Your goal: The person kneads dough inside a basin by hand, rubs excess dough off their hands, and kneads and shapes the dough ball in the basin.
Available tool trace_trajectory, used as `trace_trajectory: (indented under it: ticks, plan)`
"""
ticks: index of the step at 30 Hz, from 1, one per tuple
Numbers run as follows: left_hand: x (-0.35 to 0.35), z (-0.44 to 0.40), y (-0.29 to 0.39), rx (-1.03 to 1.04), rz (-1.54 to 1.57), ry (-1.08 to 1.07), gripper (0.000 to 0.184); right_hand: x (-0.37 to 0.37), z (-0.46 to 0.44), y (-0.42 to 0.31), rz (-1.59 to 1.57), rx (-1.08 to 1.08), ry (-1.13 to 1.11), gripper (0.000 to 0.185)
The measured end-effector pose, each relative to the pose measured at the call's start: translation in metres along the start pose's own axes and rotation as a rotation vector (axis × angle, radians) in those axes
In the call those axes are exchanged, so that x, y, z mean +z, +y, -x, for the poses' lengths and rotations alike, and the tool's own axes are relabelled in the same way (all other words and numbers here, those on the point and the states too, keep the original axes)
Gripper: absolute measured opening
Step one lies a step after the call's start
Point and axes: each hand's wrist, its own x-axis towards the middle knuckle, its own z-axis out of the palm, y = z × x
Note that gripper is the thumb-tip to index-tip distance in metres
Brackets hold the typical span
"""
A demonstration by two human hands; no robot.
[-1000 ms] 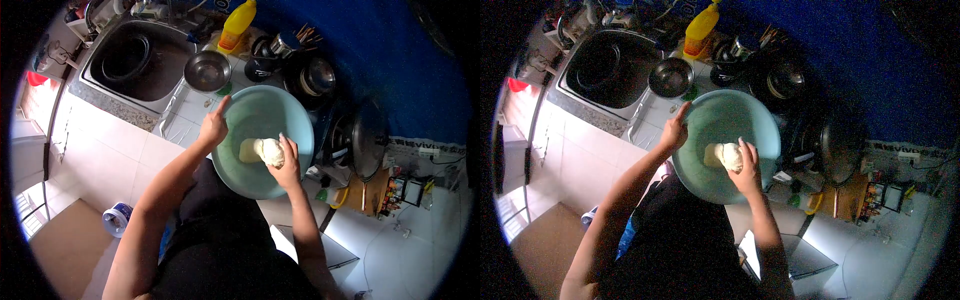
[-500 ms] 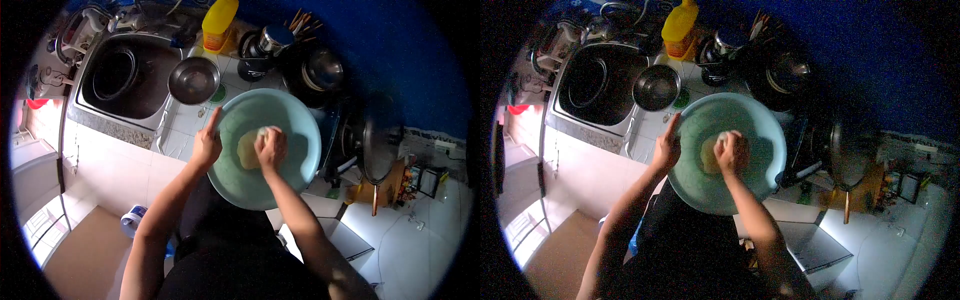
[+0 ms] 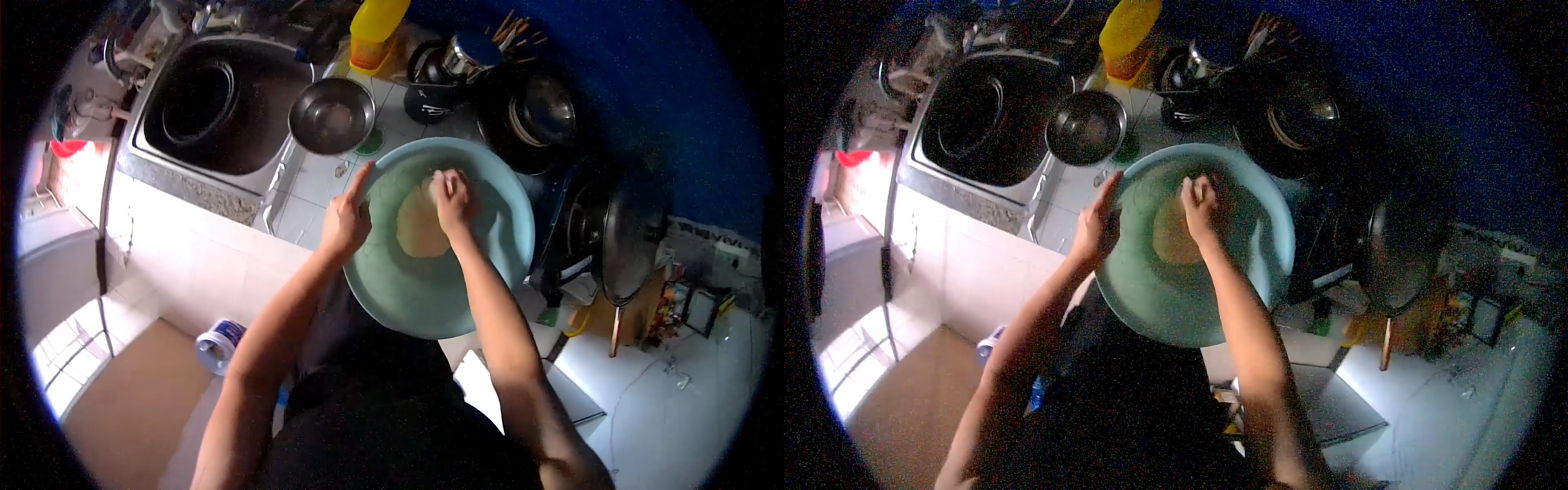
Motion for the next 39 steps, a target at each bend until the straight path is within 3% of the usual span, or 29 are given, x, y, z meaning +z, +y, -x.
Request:
trace_trajectory:
  ticks: [2, 4, 5, 6, 7, 8, 10, 11, 16, 19, 21, 25, 27, 28, 30, 32, 34, 35, 39]
  plan:
    - [-0.002, 0.003, 0.007, -0.152, -0.018, -0.05, 0.063, -0.031, 0.022, -0.04, -0.037, 0.028, 0.005, 0.028]
    - [0.001, 0.004, 0.004, -0.058, 0.02, 0.008, 0.063, -0.051, 0.047, -0.063, 0.345, 0.151, -0.051, 0.013]
    - [0.0, 0.004, 0.005, -0.119, -0.006, -0.032, 0.063, -0.053, 0.058, -0.063, 0.397, -0.021, 0.004, 0.015]
    - [0.0, 0.003, 0.006, -0.125, 0.006, -0.03, 0.063, -0.054, 0.067, -0.059, 0.445, -0.192, 0.057, 0.021]
    - [0.0, 0.004, 0.006, -0.135, -0.001, -0.035, 0.064, -0.052, 0.076, -0.052, 0.46, -0.202, -0.01, 0.031]
    - [0.0, 0.004, 0.006, -0.145, -0.015, -0.038, 0.064, -0.045, 0.086, -0.042, 0.332, -0.132, -0.04, 0.03]
    - [-0.002, 0.003, 0.007, -0.169, -0.019, -0.069, 0.063, -0.031, 0.095, -0.032, 0.441, -0.064, -0.102, 0.031]
    - [-0.003, 0.002, 0.007, -0.182, -0.025, -0.096, 0.063, -0.021, 0.093, -0.026, 0.538, -0.116, -0.016, 0.024]
    - [-0.003, 0.001, 0.009, -0.151, -0.031, -0.103, 0.062, 0.013, 0.05, 0.024, 0.69, -0.198, -0.008, 0.019]
    - [-0.002, 0.001, 0.008, -0.17, -0.057, -0.113, 0.062, 0.028, 0.023, 0.048, 0.652, -0.088, 0.029, 0.026]
    - [-0.002, 0.002, 0.005, -0.159, -0.062, -0.118, 0.062, 0.026, 0.002, 0.039, 0.79, 0.297, -0.167, 0.035]
    - [-0.004, 0.005, 0.007, -0.134, -0.075, -0.09, 0.064, 0.021, 0.001, 0.027, 0.683, 0.156, -0.027, 0.039]
    - [-0.006, 0.004, 0.008, -0.167, -0.087, -0.1, 0.064, 0.005, 0.0, -0.016, 0.586, 0.282, -0.313, 0.04]
    - [-0.005, 0.005, 0.007, -0.171, -0.07, -0.096, 0.064, -0.008, 0.007, -0.033, 0.596, 0.277, -0.31, 0.04]
    - [-0.005, 0.006, 0.006, -0.178, -0.047, -0.097, 0.064, -0.037, 0.038, -0.058, 0.359, 0.178, -0.267, 0.033]
    - [-0.003, 0.006, 0.005, -0.188, -0.027, -0.083, 0.063, -0.042, 0.071, -0.059, 0.294, -0.057, -0.175, 0.021]
    - [-0.001, 0.004, 0.004, -0.192, -0.041, -0.094, 0.063, -0.034, 0.097, -0.063, 0.495, -0.178, -0.179, 0.027]
    - [0.0, 0.004, 0.003, -0.205, -0.061, -0.091, 0.064, -0.029, 0.112, -0.048, 0.519, -0.11, -0.261, 0.039]
    - [0.001, 0.004, 0.003, -0.144, -0.014, -0.075, 0.065, 0.01, 0.133, 0.007, 0.694, -0.204, -0.11, 0.038]
